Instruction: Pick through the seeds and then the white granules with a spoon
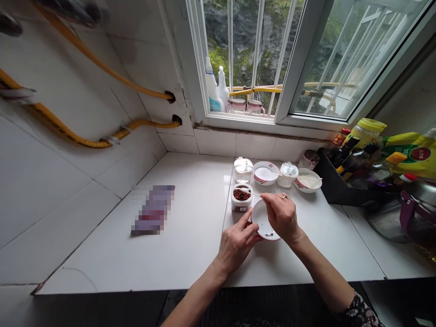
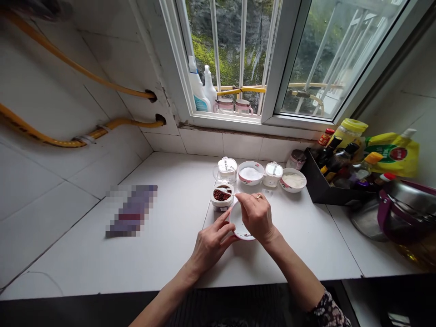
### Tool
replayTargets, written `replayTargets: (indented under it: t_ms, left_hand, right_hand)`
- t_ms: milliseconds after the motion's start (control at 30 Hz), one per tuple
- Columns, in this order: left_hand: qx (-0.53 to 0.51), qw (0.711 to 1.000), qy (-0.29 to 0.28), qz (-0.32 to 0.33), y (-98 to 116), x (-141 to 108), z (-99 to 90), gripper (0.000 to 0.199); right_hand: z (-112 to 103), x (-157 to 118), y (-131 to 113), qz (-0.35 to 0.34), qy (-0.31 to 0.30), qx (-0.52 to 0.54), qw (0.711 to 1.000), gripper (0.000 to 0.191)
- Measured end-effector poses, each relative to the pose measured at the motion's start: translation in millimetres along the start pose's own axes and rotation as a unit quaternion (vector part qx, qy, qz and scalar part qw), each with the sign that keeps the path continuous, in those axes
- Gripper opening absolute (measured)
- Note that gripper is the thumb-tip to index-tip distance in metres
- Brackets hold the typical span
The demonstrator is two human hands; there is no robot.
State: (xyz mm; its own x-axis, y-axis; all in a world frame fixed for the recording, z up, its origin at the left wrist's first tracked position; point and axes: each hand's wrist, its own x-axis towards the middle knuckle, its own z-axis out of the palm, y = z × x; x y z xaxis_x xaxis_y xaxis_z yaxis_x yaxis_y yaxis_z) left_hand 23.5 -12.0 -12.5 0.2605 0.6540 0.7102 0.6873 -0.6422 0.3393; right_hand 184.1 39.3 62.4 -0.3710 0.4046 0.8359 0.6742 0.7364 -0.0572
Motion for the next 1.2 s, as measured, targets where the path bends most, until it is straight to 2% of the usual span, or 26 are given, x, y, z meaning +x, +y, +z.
replayTargets:
  t_ms: [167, 333, 500, 633, 733, 800, 900, 1033, 1200]
  left_hand:
    - [-0.009, 1.0, -0.005, -0.008, 0, 0, -0.1, 0.026]
    - [0.0, 1.0, -0.003, -0.008, 0, 0, -0.2, 0.027]
    - [0.002, 1.0, 0.02, -0.002, 1, 1, 0.0, 0.026]
    - [-0.017, 1.0, 0.008, -0.013, 0, 1, -1.1, 0.019]
    - [-0.035, 0.999, -0.009, -0.028, -1, 0, -1.8, 0.012]
    - [-0.045, 0.998, -0.014, -0.037, -2, 0, -2.0, 0.01]
    - [-0.059, 0.997, -0.021, -0.048, -3, -1, -2.1, 0.009]
    - [-0.073, 0.996, -0.03, -0.047, -2, -1, -2.3, 0.009]
    - [-0.081, 0.995, -0.039, -0.036, -2, 0, -3.0, 0.009]
  right_hand:
    - [3, -3, -7, 0.076, 0.0, 0.064, 0.995, 0.019]
    - [10, -6, -7, 0.098, -0.019, 0.073, 0.992, 0.018]
    - [10, -3, -2, 0.12, 0.01, 0.083, 0.989, 0.017]
    - [-4, -2, -1, 0.156, 0.022, 0.114, 0.981, 0.013]
    - [-23, -10, -2, 0.244, 0.029, 0.167, 0.955, 0.01]
    - [-36, -20, -2, 0.297, 0.013, 0.192, 0.935, 0.008]
    - [-49, -38, -2, 0.348, -0.045, 0.204, 0.914, 0.009]
    - [-52, -54, -3, 0.373, -0.073, 0.192, 0.905, 0.012]
    - [-53, -59, -6, 0.371, -0.078, 0.183, 0.907, 0.015]
